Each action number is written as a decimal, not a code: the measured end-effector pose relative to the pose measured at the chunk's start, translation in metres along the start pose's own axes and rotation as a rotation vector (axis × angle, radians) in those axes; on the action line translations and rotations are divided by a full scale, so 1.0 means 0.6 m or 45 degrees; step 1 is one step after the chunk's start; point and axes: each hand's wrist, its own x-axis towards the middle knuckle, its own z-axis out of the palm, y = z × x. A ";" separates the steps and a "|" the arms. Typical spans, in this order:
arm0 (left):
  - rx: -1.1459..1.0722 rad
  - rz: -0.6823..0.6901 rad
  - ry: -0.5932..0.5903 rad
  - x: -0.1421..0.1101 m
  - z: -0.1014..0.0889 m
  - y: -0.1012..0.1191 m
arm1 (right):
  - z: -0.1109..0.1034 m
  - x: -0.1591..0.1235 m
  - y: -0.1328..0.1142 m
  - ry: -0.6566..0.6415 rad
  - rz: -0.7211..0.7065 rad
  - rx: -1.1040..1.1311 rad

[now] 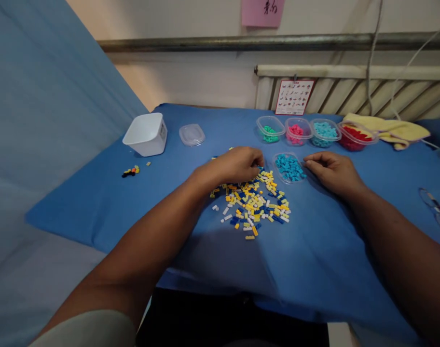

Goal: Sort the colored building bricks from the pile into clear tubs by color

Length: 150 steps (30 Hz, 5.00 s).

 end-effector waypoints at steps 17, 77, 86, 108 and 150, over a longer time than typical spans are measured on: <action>-0.007 -0.134 0.156 0.009 -0.052 -0.015 | -0.003 0.000 -0.011 -0.026 0.026 0.051; -0.264 -0.082 0.391 0.068 -0.038 -0.027 | 0.005 0.005 0.000 -0.024 -0.015 0.066; 0.163 -0.440 0.074 -0.053 -0.062 -0.096 | 0.002 -0.001 0.001 -0.006 -0.002 0.006; 0.369 -0.338 -0.024 -0.054 -0.045 -0.079 | -0.004 -0.010 -0.013 -0.019 0.047 -0.042; -0.330 0.168 0.019 0.120 0.025 0.019 | 0.009 0.006 -0.010 -0.011 -0.028 0.051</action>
